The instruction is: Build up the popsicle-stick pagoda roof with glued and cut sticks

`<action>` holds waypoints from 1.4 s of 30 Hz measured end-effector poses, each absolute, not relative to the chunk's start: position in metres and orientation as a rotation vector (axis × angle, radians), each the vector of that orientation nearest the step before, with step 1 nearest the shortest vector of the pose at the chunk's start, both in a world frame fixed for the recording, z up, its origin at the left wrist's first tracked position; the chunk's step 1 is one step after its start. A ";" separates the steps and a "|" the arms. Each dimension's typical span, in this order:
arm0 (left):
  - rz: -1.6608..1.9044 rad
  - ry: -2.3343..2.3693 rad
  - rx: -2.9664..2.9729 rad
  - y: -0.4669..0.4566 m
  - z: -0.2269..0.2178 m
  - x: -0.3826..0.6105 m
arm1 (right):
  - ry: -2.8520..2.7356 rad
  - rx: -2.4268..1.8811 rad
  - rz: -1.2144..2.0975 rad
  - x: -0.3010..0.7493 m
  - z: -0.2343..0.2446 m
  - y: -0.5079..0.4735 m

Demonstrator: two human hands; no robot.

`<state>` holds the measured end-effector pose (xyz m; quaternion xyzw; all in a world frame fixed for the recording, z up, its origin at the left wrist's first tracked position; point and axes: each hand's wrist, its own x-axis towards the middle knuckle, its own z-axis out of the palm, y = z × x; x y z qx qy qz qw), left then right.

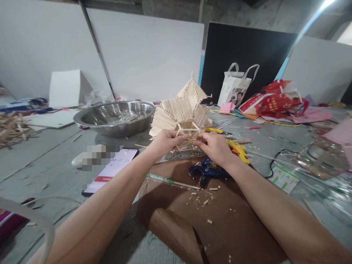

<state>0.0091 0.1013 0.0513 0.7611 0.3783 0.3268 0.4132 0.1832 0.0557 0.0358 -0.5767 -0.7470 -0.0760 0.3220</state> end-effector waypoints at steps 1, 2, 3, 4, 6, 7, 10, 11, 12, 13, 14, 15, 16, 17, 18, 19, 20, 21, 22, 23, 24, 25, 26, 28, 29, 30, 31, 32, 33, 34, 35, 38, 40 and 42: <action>0.820 0.956 1.916 0.101 0.051 0.009 | -1.963 -1.512 -0.198 0.183 0.036 0.056; 0.820 0.959 1.920 0.101 0.051 0.009 | -1.965 -1.510 -0.194 0.183 0.036 0.056; 0.821 0.960 1.923 0.101 0.051 0.009 | -1.965 -1.509 -0.189 0.183 0.036 0.056; 0.823 0.960 1.924 0.102 0.051 0.009 | -1.963 -1.509 -0.185 0.183 0.036 0.056; 0.824 0.958 1.920 0.102 0.051 0.009 | -1.953 -1.513 -0.177 0.183 0.036 0.056; 0.824 0.958 1.917 0.102 0.051 0.009 | -1.948 -1.513 -0.172 0.183 0.037 0.057; 0.819 0.969 1.917 0.102 0.051 0.009 | -1.940 -1.504 -0.142 0.183 0.037 0.057; 0.816 0.970 1.918 0.102 0.051 0.009 | -1.941 -1.498 -0.123 0.183 0.037 0.057; 0.814 0.969 1.919 0.102 0.051 0.009 | -1.945 -1.491 -0.102 0.184 0.038 0.057; 0.811 0.965 1.921 0.102 0.051 0.009 | -1.951 -1.482 -0.082 0.184 0.038 0.057; 0.810 0.959 1.922 0.102 0.051 0.009 | -1.957 -1.471 -0.065 0.184 0.038 0.057; 0.809 0.955 1.924 0.102 0.051 0.009 | -1.964 -1.460 -0.054 0.185 0.038 0.057; 0.808 0.953 1.926 0.102 0.051 0.009 | -1.975 -1.450 -0.047 0.185 0.039 0.057; 0.807 0.952 1.928 0.102 0.051 0.009 | -1.986 -1.443 -0.043 0.185 0.039 0.057; 0.807 0.953 1.930 0.102 0.051 0.008 | -1.998 -1.438 -0.039 0.186 0.039 0.057; 0.807 0.953 1.932 0.102 0.051 0.008 | -2.005 -1.437 -0.035 0.186 0.039 0.057; 0.809 0.952 1.933 0.102 0.051 0.008 | -2.008 -1.438 -0.029 0.186 0.039 0.057; 0.811 0.950 1.933 0.102 0.051 0.008 | -2.006 -1.439 -0.024 0.186 0.039 0.057; 0.812 0.946 1.933 0.102 0.051 0.008 | -2.001 -1.438 -0.020 0.186 0.040 0.057; 0.815 0.943 1.934 0.102 0.051 0.008 | -1.992 -1.435 -0.017 0.185 0.040 0.057; 0.816 0.940 1.936 0.102 0.051 0.009 | -1.984 -1.429 -0.014 0.185 0.040 0.057; 0.815 0.940 1.939 0.102 0.051 0.009 | -1.977 -1.423 -0.011 0.185 0.040 0.056; 0.815 0.943 1.943 0.102 0.051 0.009 | -1.972 -1.417 -0.006 0.184 0.040 0.056; 0.813 0.954 1.950 0.101 0.052 0.009 | -1.967 -1.413 0.001 0.184 0.041 0.056; 0.812 0.957 1.953 0.101 0.052 0.009 | -1.967 -1.414 0.001 0.183 0.041 0.055; 0.810 0.957 1.954 0.101 0.051 0.009 | -1.969 -1.415 -0.004 0.183 0.041 0.055; 0.810 0.953 1.956 0.101 0.051 0.009 | -1.973 -1.414 -0.012 0.184 0.041 0.055; 0.809 0.949 1.959 0.101 0.051 0.009 | -1.976 -1.411 -0.022 0.184 0.041 0.056; 0.810 0.947 1.961 0.101 0.051 0.009 | -1.980 -1.408 -0.033 0.184 0.041 0.056; 0.812 0.947 1.964 0.102 0.051 0.009 | -1.987 -1.404 -0.040 0.185 0.040 0.056; 0.812 0.951 1.967 0.102 0.051 0.009 | -1.997 -1.401 -0.042 0.186 0.040 0.056; 0.805 0.960 1.975 0.102 0.050 0.008 | -2.035 -1.382 -0.033 0.188 0.041 0.056; 0.798 0.958 1.983 0.102 0.050 0.008 | -2.049 -1.361 -0.028 0.188 0.041 0.056; 0.799 0.960 1.986 0.102 0.050 0.008 | -2.042 -1.349 -0.026 0.187 0.042 0.055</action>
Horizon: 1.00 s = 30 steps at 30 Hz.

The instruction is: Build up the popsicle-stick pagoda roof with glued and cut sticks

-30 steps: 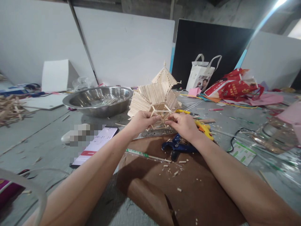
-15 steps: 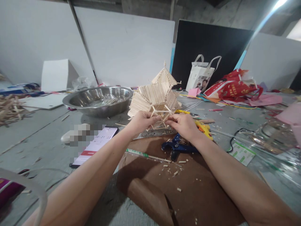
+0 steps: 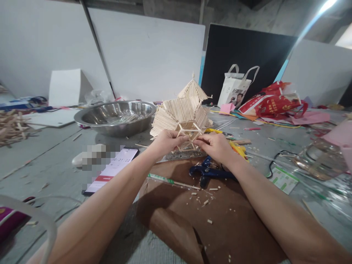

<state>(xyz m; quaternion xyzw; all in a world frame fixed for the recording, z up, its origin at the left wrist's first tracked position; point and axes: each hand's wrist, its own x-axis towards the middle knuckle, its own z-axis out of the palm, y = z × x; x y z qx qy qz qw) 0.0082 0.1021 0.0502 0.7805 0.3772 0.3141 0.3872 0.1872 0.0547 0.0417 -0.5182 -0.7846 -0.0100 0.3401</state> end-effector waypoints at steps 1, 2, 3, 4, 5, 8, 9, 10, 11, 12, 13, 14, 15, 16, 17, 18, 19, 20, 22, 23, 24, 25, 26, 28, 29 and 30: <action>0.802 0.963 1.984 0.102 0.050 0.008 | -2.033 -1.350 -0.029 0.186 0.042 0.054; 0.805 0.965 1.980 0.102 0.051 0.009 | -2.021 -1.356 -0.036 0.186 0.042 0.054; 0.807 0.966 1.974 0.101 0.051 0.009 | -2.009 -1.364 -0.046 0.185 0.042 0.053; 0.804 0.967 1.967 0.101 0.052 0.009 | -1.996 -1.373 -0.059 0.184 0.041 0.053; 0.801 0.967 1.961 0.101 0.052 0.009 | -1.985 -1.379 -0.070 0.183 0.041 0.053; 0.787 0.957 1.950 0.100 0.053 0.010 | -1.966 -1.388 -0.072 0.182 0.041 0.053; 0.787 0.951 1.946 0.100 0.053 0.010 | -1.965 -1.389 -0.068 0.181 0.040 0.053; 0.791 0.944 1.941 0.100 0.053 0.010 | -1.965 -1.391 -0.062 0.182 0.040 0.053; 0.795 0.939 1.936 0.099 0.053 0.010 | -1.967 -1.394 -0.059 0.182 0.041 0.053; 0.798 0.936 1.933 0.100 0.053 0.010 | -1.968 -1.397 -0.060 0.182 0.041 0.053; 0.799 0.937 1.934 0.100 0.053 0.010 | -1.970 -1.399 -0.062 0.182 0.041 0.053; 0.796 0.942 1.938 0.100 0.053 0.009 | -1.970 -1.399 -0.063 0.182 0.041 0.053; 0.792 0.948 1.944 0.100 0.053 0.009 | -1.969 -1.399 -0.065 0.182 0.041 0.053; 0.788 0.955 1.949 0.100 0.053 0.009 | -1.967 -1.399 -0.066 0.182 0.041 0.053; 0.787 0.960 1.950 0.100 0.053 0.009 | -1.965 -1.400 -0.068 0.182 0.041 0.053; 0.789 0.964 1.949 0.100 0.053 0.009 | -1.962 -1.402 -0.070 0.181 0.041 0.053; 0.791 0.966 1.946 0.100 0.053 0.009 | -1.959 -1.404 -0.075 0.181 0.041 0.053; 0.795 0.966 1.942 0.100 0.053 0.010 | -1.957 -1.407 -0.080 0.181 0.041 0.053; 0.799 0.962 1.935 0.099 0.053 0.010 | -1.952 -1.407 -0.086 0.180 0.040 0.053; 0.801 0.958 1.932 0.099 0.053 0.010 | -1.949 -1.403 -0.086 0.180 0.040 0.053; 0.801 0.953 1.929 0.099 0.053 0.010 | -1.947 -1.398 -0.084 0.180 0.040 0.053; 0.800 0.947 1.926 0.099 0.053 0.010 | -1.944 -1.394 -0.081 0.180 0.040 0.053; 0.798 0.940 1.927 0.099 0.053 0.009 | -1.940 -1.390 -0.081 0.180 0.040 0.053; 0.794 0.928 1.933 0.100 0.052 0.009 | -1.936 -1.387 -0.084 0.180 0.040 0.053; 0.793 0.924 1.937 0.100 0.052 0.009 | -1.936 -1.387 -0.086 0.180 0.040 0.053; 0.793 0.922 1.941 0.101 0.052 0.009 | -1.938 -1.387 -0.088 0.180 0.040 0.053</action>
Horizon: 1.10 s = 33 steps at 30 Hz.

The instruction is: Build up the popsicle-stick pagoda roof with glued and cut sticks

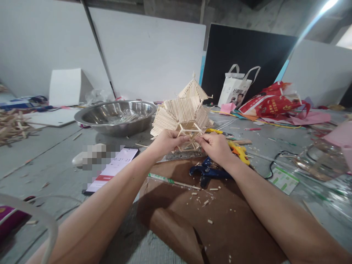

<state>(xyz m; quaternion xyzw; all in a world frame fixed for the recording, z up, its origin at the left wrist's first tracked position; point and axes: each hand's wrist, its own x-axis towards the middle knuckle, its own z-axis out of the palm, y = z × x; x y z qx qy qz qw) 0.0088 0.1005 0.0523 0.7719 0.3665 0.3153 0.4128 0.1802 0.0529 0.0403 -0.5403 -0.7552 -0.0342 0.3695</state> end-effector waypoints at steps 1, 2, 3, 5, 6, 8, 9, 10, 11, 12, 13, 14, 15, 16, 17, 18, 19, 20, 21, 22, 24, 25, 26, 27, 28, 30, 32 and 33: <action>0.794 0.921 1.943 0.101 0.052 0.009 | -1.941 -1.387 -0.089 0.180 0.040 0.053; 0.793 0.922 1.941 0.101 0.052 0.009 | -1.944 -1.388 -0.090 0.180 0.040 0.053; 0.792 0.922 1.939 0.101 0.052 0.008 | -1.945 -1.389 -0.090 0.180 0.040 0.053; 0.792 0.921 1.933 0.101 0.052 0.008 | -1.945 -1.390 -0.093 0.180 0.040 0.053; 0.793 0.919 1.929 0.101 0.052 0.008 | -1.945 -1.390 -0.095 0.180 0.040 0.053; 0.797 0.917 1.921 0.101 0.052 0.008 | -1.946 -1.389 -0.099 0.181 0.039 0.053; 0.800 0.916 1.917 0.101 0.052 0.008 | -1.947 -1.390 -0.100 0.181 0.039 0.053; 0.801 0.916 1.913 0.102 0.052 0.008 | -1.946 -1.393 -0.101 0.181 0.039 0.053; 0.802 0.916 1.912 0.102 0.052 0.008 | -1.943 -1.397 -0.100 0.181 0.039 0.053; 0.802 0.917 1.912 0.102 0.052 0.008 | -1.941 -1.400 -0.096 0.180 0.039 0.053; 0.799 0.918 1.914 0.102 0.052 0.008 | -1.939 -1.402 -0.093 0.180 0.039 0.053; 0.794 0.919 1.916 0.102 0.052 0.008 | -1.938 -1.401 -0.090 0.180 0.039 0.053; 0.789 0.922 1.917 0.102 0.052 0.008 | -1.937 -1.399 -0.091 0.180 0.039 0.053; 0.785 0.922 1.917 0.101 0.052 0.008 | -1.936 -1.395 -0.093 0.180 0.039 0.054; 0.783 0.920 1.918 0.101 0.053 0.008 | -1.936 -1.391 -0.097 0.180 0.039 0.054; 0.782 0.918 1.918 0.101 0.053 0.008 | -1.935 -1.389 -0.101 0.180 0.039 0.054; 0.782 0.915 1.921 0.101 0.053 0.008 | -1.933 -1.387 -0.102 0.180 0.039 0.054; 0.782 0.914 1.924 0.101 0.053 0.008 | -1.932 -1.385 -0.101 0.180 0.039 0.054; 0.782 0.914 1.929 0.101 0.053 0.008 | -1.931 -1.383 -0.098 0.180 0.039 0.053; 0.780 0.916 1.934 0.101 0.053 0.008 | -1.931 -1.382 -0.092 0.180 0.039 0.053; 0.777 0.920 1.940 0.101 0.053 0.008 | -1.935 -1.382 -0.080 0.180 0.039 0.053; 0.777 0.923 1.940 0.102 0.053 0.008 | -1.935 -1.384 -0.077 0.180 0.039 0.053; 0.777 0.928 1.939 0.102 0.052 0.008 | -1.935 -1.387 -0.078 0.180 0.039 0.053; 0.776 0.934 1.937 0.102 0.052 0.008 | -1.933 -1.390 -0.082 0.180 0.039 0.053; 0.776 0.940 1.935 0.102 0.052 0.008 | -1.931 -1.393 -0.090 0.180 0.038 0.054; 0.775 0.947 1.935 0.102 0.052 0.008 | -1.930 -1.398 -0.099 0.180 0.038 0.054; 0.775 0.944 1.937 0.101 0.053 0.008 | -1.932 -1.402 -0.102 0.181 0.038 0.054; 0.775 0.945 1.939 0.101 0.053 0.009 | -1.932 -1.404 -0.103 0.181 0.038 0.054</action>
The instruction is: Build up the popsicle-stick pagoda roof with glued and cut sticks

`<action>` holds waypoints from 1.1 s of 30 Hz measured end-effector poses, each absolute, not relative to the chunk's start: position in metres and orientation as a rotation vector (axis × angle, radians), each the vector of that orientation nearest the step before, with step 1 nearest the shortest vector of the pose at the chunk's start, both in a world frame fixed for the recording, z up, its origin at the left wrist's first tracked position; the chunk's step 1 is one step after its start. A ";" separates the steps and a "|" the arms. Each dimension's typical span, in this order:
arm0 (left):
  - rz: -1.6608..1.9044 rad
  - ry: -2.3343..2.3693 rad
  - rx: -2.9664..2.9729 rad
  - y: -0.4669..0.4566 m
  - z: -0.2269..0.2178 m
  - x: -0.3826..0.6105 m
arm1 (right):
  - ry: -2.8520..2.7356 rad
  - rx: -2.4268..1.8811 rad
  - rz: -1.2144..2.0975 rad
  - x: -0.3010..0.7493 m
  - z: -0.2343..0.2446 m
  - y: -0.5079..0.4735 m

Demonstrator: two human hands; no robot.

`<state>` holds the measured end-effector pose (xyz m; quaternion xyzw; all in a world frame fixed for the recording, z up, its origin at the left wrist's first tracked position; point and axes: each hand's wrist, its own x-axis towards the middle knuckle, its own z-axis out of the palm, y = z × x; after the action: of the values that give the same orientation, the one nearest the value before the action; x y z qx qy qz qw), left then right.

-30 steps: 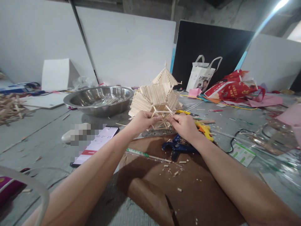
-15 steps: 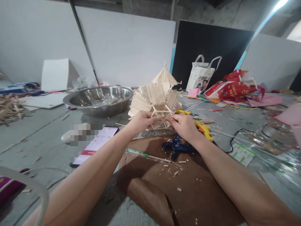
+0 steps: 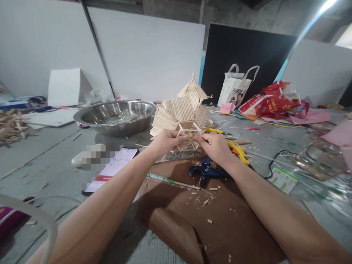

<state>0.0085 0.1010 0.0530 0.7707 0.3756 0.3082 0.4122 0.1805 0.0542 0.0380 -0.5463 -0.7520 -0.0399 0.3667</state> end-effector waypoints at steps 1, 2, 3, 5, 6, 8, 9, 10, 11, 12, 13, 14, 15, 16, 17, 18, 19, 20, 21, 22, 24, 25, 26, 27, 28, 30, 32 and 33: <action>0.775 0.948 1.939 0.101 0.053 0.009 | -1.933 -1.405 -0.103 0.181 0.038 0.054; 0.775 0.952 1.936 0.101 0.053 0.009 | -1.932 -1.407 -0.105 0.181 0.038 0.054; 0.777 0.955 1.931 0.101 0.053 0.009 | -1.932 -1.410 -0.106 0.181 0.038 0.055; 0.784 0.953 1.923 0.101 0.053 0.009 | -1.932 -1.413 -0.100 0.181 0.038 0.055; 0.788 0.948 1.920 0.101 0.053 0.009 | -1.932 -1.412 -0.098 0.181 0.038 0.055; 0.791 0.943 1.917 0.101 0.053 0.009 | -1.934 -1.409 -0.097 0.181 0.038 0.055; 0.791 0.944 1.915 0.101 0.053 0.009 | -1.936 -1.407 -0.097 0.181 0.038 0.055; 0.790 0.946 1.913 0.101 0.053 0.009 | -1.936 -1.405 -0.099 0.181 0.038 0.055; 0.789 0.947 1.912 0.101 0.052 0.009 | -1.937 -1.404 -0.100 0.181 0.038 0.055; 0.788 0.948 1.914 0.101 0.053 0.009 | -1.938 -1.402 -0.099 0.181 0.038 0.055; 0.787 0.947 1.916 0.101 0.053 0.009 | -1.939 -1.400 -0.100 0.181 0.038 0.054; 0.786 0.947 1.918 0.101 0.053 0.009 | -1.937 -1.398 -0.102 0.181 0.039 0.054; 0.784 0.947 1.921 0.101 0.053 0.009 | -1.937 -1.397 -0.106 0.181 0.039 0.054; 0.782 0.945 1.923 0.101 0.053 0.009 | -1.937 -1.398 -0.107 0.181 0.039 0.054; 0.782 0.942 1.925 0.101 0.053 0.009 | -1.938 -1.397 -0.105 0.181 0.038 0.054; 0.781 0.937 1.926 0.101 0.053 0.009 | -1.938 -1.398 -0.103 0.181 0.038 0.054; 0.779 0.931 1.927 0.101 0.053 0.009 | -1.938 -1.398 -0.100 0.181 0.038 0.055; 0.778 0.927 1.927 0.101 0.053 0.009 | -1.939 -1.397 -0.097 0.181 0.038 0.055; 0.777 0.925 1.927 0.101 0.053 0.009 | -1.938 -1.396 -0.095 0.181 0.038 0.055; 0.778 0.925 1.924 0.101 0.053 0.009 | -1.937 -1.394 -0.096 0.181 0.038 0.055; 0.784 0.928 1.920 0.101 0.052 0.009 | -1.937 -1.394 -0.102 0.181 0.038 0.055; 0.788 0.929 1.919 0.101 0.052 0.009 | -1.938 -1.394 -0.104 0.181 0.038 0.055; 0.790 0.928 1.919 0.101 0.052 0.009 | -1.939 -1.395 -0.107 0.181 0.038 0.055; 0.789 0.927 1.921 0.101 0.052 0.009 | -1.939 -1.395 -0.108 0.181 0.038 0.055; 0.787 0.928 1.925 0.101 0.052 0.009 | -1.940 -1.396 -0.108 0.181 0.038 0.054; 0.786 0.935 1.930 0.101 0.052 0.009 | -1.943 -1.398 -0.108 0.181 0.038 0.054; 0.785 0.940 1.933 0.101 0.052 0.009 | -1.944 -1.399 -0.112 0.181 0.039 0.053; 0.784 0.939 1.932 0.101 0.052 0.009 | -1.947 -1.400 -0.112 0.180 0.040 0.053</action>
<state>0.0091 0.1006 0.0524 0.7688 0.3738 0.3122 0.4144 0.1805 0.0526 0.0397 -0.5435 -0.7559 -0.0435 0.3623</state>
